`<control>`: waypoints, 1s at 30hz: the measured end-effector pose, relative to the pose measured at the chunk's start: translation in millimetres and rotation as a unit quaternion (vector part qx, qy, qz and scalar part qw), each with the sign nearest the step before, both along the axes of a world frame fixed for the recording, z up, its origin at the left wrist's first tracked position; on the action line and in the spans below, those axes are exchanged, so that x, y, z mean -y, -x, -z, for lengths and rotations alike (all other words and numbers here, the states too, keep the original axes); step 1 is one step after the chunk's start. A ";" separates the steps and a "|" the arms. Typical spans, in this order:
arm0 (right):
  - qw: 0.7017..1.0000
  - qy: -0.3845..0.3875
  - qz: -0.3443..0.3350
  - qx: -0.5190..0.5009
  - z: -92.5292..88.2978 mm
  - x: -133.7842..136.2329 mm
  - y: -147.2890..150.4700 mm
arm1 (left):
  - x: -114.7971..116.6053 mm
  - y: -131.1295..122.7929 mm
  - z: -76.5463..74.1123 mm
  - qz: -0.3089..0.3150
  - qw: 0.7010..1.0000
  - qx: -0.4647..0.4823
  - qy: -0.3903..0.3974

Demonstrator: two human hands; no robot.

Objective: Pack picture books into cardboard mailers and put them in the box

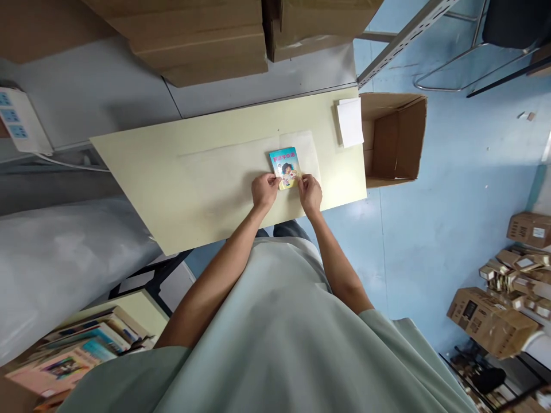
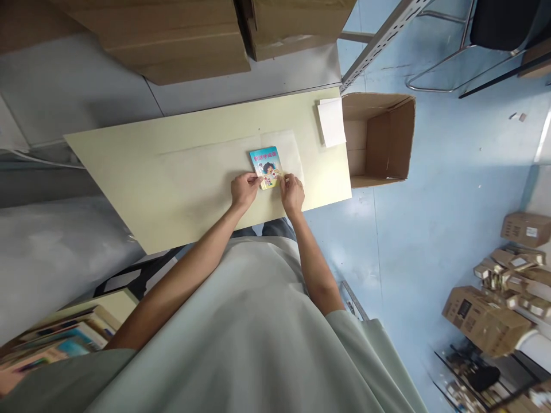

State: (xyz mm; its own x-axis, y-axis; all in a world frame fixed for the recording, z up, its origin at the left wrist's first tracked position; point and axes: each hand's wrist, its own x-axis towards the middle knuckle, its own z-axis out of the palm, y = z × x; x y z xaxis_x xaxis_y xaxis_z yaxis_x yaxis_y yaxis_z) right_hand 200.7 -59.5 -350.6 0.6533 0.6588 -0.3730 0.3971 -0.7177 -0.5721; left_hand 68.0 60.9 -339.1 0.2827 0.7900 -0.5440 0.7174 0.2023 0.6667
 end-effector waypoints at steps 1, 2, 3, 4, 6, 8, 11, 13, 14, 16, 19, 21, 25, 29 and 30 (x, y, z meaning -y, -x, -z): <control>1.000 0.001 -0.005 -0.006 -0.1 1.0 -1.9 | -1.9 0.0 1.9 -0.013 1.000 0.001 0.008; 1.000 0.001 -0.005 -0.007 -0.3 2.8 -5.0 | -4.3 0.1 4.3 -0.026 1.000 0.003 0.017; 1.000 -0.001 0.002 0.000 -0.4 5.5 -8.9 | -7.1 0.3 6.9 -0.036 0.999 0.003 0.026; 1.000 -0.003 0.016 0.017 -0.3 9.0 -13.6 | -10.0 0.6 9.5 -0.044 0.998 0.003 0.036; 0.996 -0.005 0.054 0.065 1.2 16.9 -23.8 | -15.3 1.2 14.0 -0.052 0.997 -0.002 0.053; 0.992 0.001 0.079 0.096 4.8 24.1 -33.2 | -19.1 1.9 16.6 -0.052 0.997 -0.004 0.063; 0.994 0.020 0.081 0.075 11.8 28.8 -43.2 | -21.8 3.2 16.5 -0.052 0.996 0.003 0.068; 0.996 0.036 0.074 0.046 14.6 27.7 -46.9 | -22.0 3.9 14.4 -0.059 0.996 0.008 0.067; 0.996 0.042 0.073 0.038 14.8 26.4 -48.1 | -21.7 4.1 13.1 -0.063 0.996 0.009 0.065; 0.996 0.044 0.077 0.029 12.2 23.5 -49.0 | -20.3 4.2 10.4 -0.071 0.996 0.011 0.061; 0.994 0.010 0.106 -0.011 1.1 19.7 -45.6 | -16.8 4.1 7.0 -0.077 0.995 0.021 0.055; 0.993 -0.029 0.110 -0.040 -9.8 17.1 -39.1 | -14.2 4.2 5.7 -0.082 0.995 0.035 0.053; 0.996 -0.078 0.013 -0.040 -31.1 8.2 -15.6 | -9.9 5.5 4.2 -0.095 0.993 0.045 0.045; 0.991 -0.052 -0.123 0.006 -35.9 -3.9 11.1 | -6.8 6.9 1.2 -0.105 0.993 0.050 0.028; 0.989 -0.037 -0.144 0.018 -34.0 -6.7 16.4 | -6.1 7.0 0.1 -0.101 0.993 0.049 0.025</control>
State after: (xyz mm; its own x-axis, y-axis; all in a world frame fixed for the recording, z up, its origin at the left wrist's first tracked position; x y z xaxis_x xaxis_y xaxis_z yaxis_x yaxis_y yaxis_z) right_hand 184.4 -52.8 -316.6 0.4462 0.8443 -0.2967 0.6008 -0.5283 -0.6000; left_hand 61.0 67.0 -339.2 0.1756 0.8088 -0.5612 0.5911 0.3693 0.7171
